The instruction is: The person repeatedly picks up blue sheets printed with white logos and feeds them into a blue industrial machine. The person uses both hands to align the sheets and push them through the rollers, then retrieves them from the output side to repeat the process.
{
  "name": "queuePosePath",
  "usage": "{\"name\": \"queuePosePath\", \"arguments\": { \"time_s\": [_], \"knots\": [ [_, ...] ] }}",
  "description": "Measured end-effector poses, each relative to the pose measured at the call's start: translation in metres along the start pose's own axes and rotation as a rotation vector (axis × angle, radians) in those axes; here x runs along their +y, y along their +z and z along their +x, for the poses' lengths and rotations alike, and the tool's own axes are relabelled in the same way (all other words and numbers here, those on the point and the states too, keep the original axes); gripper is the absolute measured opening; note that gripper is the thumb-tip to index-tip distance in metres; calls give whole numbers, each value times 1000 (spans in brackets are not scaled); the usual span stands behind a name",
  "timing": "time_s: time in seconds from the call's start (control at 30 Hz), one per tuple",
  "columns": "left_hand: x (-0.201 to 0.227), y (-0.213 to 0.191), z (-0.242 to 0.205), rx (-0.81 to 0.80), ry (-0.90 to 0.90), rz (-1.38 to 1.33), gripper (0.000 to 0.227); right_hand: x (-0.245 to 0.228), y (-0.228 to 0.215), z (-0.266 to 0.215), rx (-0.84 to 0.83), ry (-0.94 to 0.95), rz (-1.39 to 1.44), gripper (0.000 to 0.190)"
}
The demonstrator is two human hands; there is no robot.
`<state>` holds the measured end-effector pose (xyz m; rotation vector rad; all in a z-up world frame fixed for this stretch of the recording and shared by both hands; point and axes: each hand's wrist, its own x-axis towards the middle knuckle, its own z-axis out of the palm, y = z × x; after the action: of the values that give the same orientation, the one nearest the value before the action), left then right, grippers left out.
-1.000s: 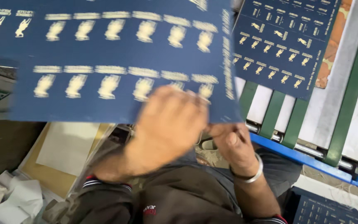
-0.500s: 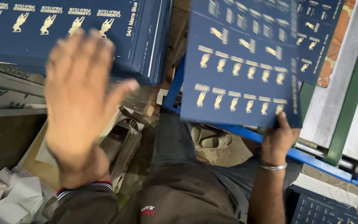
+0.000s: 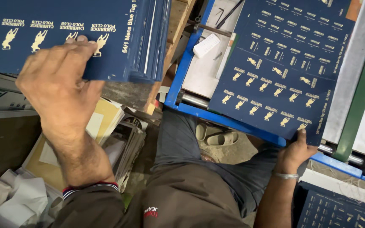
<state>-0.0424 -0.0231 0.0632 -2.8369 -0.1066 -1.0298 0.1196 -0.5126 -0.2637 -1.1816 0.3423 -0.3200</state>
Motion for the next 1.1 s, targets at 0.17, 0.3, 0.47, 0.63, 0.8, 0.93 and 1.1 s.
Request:
{"name": "queuePosePath", "arguments": {
  "time_s": [0.17,0.3,0.47,0.63,0.8,0.93,1.1],
  "knots": [
    [-7,32,-10,230,-20,-110,36,11,-29,-10,46,-16,-37,26],
    [-8,72,-14,481,-75,-84,48,8,-45,-37,41,-6,-135,28],
    [-10,82,-16,551,-107,-126,50,-6,-53,-78,51,70,-101,28],
    [-13,82,-17,537,-78,-98,49,-14,-58,-100,18,44,-130,34],
    [-13,85,-22,511,-123,-91,49,-11,-50,-92,11,39,-173,30],
    [-16,86,-23,520,-103,-116,49,-8,-39,-74,-3,35,-213,28],
    [-17,85,-24,504,-90,-113,47,0,-30,-45,-29,12,-226,23]
  ]
}}
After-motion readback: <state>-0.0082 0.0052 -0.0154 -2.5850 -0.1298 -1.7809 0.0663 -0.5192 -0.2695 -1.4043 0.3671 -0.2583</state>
